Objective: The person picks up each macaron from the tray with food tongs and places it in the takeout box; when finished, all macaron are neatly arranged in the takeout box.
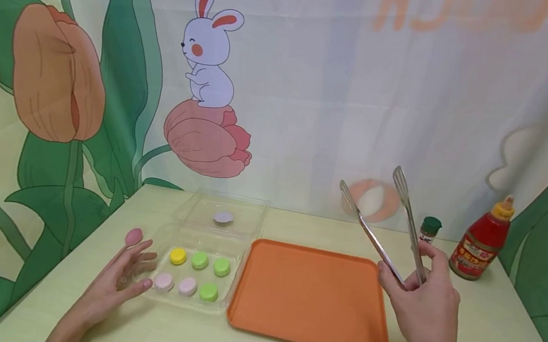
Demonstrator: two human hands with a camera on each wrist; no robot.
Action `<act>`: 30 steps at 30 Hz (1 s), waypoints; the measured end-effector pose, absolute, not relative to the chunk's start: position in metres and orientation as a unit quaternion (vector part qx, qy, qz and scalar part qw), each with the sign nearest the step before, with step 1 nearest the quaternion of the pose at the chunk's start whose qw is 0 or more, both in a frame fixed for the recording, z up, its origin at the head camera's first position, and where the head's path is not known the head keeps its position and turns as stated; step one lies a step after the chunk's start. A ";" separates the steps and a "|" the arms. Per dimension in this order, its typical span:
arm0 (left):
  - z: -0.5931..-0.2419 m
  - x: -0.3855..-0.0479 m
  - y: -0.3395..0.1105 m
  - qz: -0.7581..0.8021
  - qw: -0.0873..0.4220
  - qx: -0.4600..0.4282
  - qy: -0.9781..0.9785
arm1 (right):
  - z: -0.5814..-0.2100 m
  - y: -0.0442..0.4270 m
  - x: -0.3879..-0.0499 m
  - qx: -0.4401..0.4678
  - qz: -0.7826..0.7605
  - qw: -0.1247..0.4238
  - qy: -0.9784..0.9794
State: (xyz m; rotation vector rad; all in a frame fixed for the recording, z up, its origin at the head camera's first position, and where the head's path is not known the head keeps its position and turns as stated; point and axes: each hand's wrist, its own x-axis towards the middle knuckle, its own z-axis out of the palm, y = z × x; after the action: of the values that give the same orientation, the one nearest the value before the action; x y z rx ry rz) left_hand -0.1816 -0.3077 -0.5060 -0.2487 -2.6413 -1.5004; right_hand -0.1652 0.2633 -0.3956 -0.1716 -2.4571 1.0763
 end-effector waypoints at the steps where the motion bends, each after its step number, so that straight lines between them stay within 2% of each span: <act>1: -0.506 -0.182 -0.308 -0.492 0.047 -0.082 -0.866 | -0.398 0.267 -0.164 -0.077 0.389 0.225 -0.890; 12: -0.507 -0.182 -0.309 -0.493 0.048 -0.088 -0.864 | -0.420 0.304 -0.151 -0.250 0.392 0.208 -0.861; 25: -0.504 -0.180 -0.307 -0.492 0.043 -0.082 -0.866 | -0.464 0.324 -0.138 -0.299 0.369 0.232 -0.849; 30: -0.505 -0.181 -0.307 -0.490 0.046 -0.087 -0.866 | -0.485 0.329 -0.139 -0.292 0.354 0.205 -0.864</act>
State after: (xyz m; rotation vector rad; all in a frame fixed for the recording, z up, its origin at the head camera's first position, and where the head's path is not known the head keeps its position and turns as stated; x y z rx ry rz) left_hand -0.1805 -0.3074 -0.5052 -0.2670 -2.6439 -1.4947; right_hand -0.1392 0.3292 -0.4852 -0.8152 -2.4087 0.9872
